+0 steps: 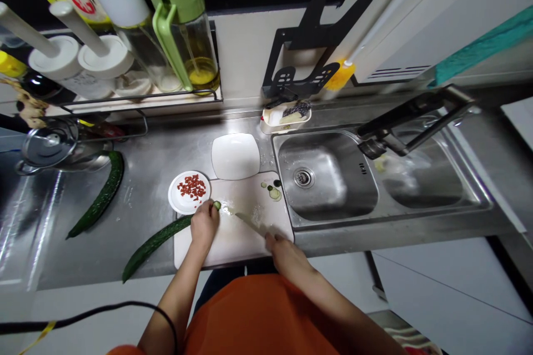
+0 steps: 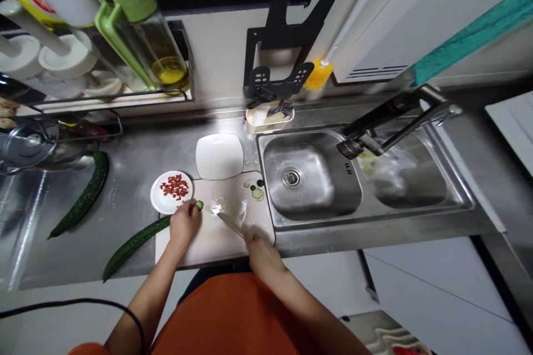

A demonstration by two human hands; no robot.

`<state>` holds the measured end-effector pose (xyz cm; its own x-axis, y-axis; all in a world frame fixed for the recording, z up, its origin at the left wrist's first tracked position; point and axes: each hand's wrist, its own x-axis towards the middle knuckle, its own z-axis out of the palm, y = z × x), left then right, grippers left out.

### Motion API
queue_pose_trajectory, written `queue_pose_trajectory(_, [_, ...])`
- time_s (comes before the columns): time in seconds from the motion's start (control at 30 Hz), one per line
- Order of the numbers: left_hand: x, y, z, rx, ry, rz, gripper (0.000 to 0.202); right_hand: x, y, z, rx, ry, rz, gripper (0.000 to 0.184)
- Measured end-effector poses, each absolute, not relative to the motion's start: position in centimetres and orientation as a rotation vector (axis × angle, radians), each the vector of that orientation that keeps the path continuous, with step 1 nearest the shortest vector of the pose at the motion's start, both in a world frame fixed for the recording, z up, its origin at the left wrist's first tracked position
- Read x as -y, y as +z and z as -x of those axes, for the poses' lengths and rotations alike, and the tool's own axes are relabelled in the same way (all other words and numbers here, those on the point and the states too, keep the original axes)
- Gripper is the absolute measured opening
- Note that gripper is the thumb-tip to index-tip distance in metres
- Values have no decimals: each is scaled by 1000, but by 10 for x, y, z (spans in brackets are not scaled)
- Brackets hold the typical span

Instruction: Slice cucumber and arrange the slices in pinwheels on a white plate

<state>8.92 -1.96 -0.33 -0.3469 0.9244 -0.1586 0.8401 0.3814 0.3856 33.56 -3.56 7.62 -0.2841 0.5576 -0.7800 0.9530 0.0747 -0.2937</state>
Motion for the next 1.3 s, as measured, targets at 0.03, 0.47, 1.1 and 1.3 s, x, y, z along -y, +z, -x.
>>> queue_pose_trajectory(0.03, [20,-4,-89,-2297,335,-1547,26,36,76,-338,-1908,-1121,-1505,46])
queue_pose_trajectory(0.47, [21,-4,-87,-2243,349,-1640,27,71,31,-364,-2390,-947,-1954,65])
queue_pose_trajectory(1.1, [20,-3,-86,-2224,328,-1627,28,57,-18,-334,-2312,-290,-2032,56])
queue_pose_trajectory(1.3, [20,-3,-87,-2235,318,-1618,29,55,-13,-328,-2302,-100,-1948,51])
